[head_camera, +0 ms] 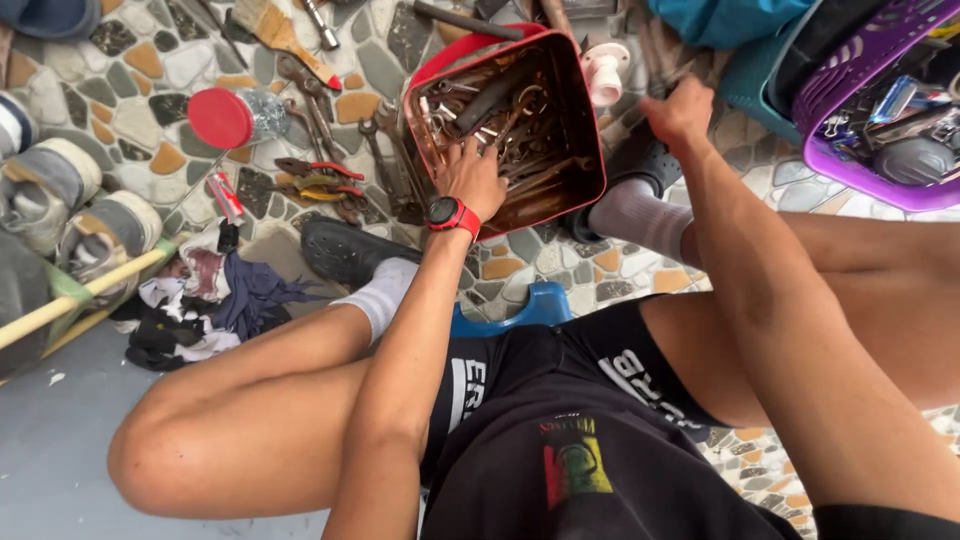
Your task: The person is sorting and organizing various plumbing and hand tools from different containers.
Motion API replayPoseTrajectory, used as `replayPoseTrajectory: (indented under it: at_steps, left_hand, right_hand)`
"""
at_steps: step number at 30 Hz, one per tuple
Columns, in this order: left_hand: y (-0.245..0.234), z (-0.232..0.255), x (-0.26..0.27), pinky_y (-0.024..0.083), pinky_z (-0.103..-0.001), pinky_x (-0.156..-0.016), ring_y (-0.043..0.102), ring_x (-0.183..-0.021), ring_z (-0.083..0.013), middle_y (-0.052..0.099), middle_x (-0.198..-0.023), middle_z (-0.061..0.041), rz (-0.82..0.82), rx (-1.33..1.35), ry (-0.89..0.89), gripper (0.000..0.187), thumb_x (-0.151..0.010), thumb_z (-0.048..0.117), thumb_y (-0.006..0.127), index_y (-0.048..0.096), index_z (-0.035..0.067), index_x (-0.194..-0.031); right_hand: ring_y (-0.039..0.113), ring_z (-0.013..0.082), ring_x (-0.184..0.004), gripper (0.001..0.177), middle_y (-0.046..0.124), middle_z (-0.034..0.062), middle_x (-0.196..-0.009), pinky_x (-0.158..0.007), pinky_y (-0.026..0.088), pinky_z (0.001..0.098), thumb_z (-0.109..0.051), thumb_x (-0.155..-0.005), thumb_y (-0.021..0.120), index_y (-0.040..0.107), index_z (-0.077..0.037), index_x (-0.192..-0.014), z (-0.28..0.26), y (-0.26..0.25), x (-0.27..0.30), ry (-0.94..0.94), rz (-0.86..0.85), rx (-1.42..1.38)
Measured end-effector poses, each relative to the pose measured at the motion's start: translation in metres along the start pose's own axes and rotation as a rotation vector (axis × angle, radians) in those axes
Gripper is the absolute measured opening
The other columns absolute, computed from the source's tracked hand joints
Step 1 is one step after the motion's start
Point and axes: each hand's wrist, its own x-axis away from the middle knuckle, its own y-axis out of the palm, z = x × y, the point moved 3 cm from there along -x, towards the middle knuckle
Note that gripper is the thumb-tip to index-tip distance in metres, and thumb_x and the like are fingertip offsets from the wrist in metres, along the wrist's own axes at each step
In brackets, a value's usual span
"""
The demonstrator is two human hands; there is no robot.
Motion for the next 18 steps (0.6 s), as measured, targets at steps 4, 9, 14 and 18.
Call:
replayPoseTrajectory:
  at_steps: [4,9,14,18]
  left_hand:
    - [0.003,-0.005,-0.004,0.044,-0.058,-0.098,0.048,-0.127,-0.038,0.053,-0.136,-0.016,-0.057,-0.034,-0.046,0.045,-0.084,0.029,0.078,0.068,0.008,-0.121]
    - [0.004,-0.007,-0.004,0.045,-0.057,-0.096,0.049,-0.125,-0.0384,0.052,-0.136,-0.018,-0.073,-0.011,-0.103,0.046,-0.082,0.027,0.078,0.067,0.007,-0.122]
    - [0.011,-0.006,-0.006,0.043,-0.056,-0.1,0.05,-0.126,-0.0389,0.054,-0.134,-0.018,-0.027,-0.049,-0.069,0.045,-0.08,0.022,0.078,0.068,0.007,-0.122]
    - [0.016,-0.005,-0.009,0.042,-0.059,-0.097,0.048,-0.125,-0.0394,0.051,-0.136,-0.021,0.011,-0.134,-0.026,0.043,-0.075,0.014,0.077,0.07,0.005,-0.116]
  right_hand:
    - [0.068,0.0453,-0.103,0.051,0.069,0.0322,-0.106,-0.09,0.054,0.0489,-0.033,-0.076,0.086,0.069,0.007,-0.103,0.002,0.015,-0.003,-0.074,0.037,0.028]
    - [0.067,0.0472,-0.104,0.056,0.068,0.0334,-0.107,-0.092,0.054,0.0496,-0.039,-0.079,0.085,0.066,0.008,-0.104,0.017,0.065,-0.042,-0.108,0.097,-0.043]
    - [0.065,0.0499,-0.105,0.064,0.066,0.032,-0.109,-0.091,0.052,0.0518,-0.04,-0.078,0.089,0.056,0.005,-0.111,-0.01,0.054,-0.021,-0.154,0.075,0.026]
    - [0.064,0.0493,-0.103,0.063,0.066,0.0324,-0.106,-0.09,0.052,0.0519,-0.038,-0.08,0.09,0.057,0.008,-0.109,-0.013,0.044,-0.019,-0.197,0.06,0.057]
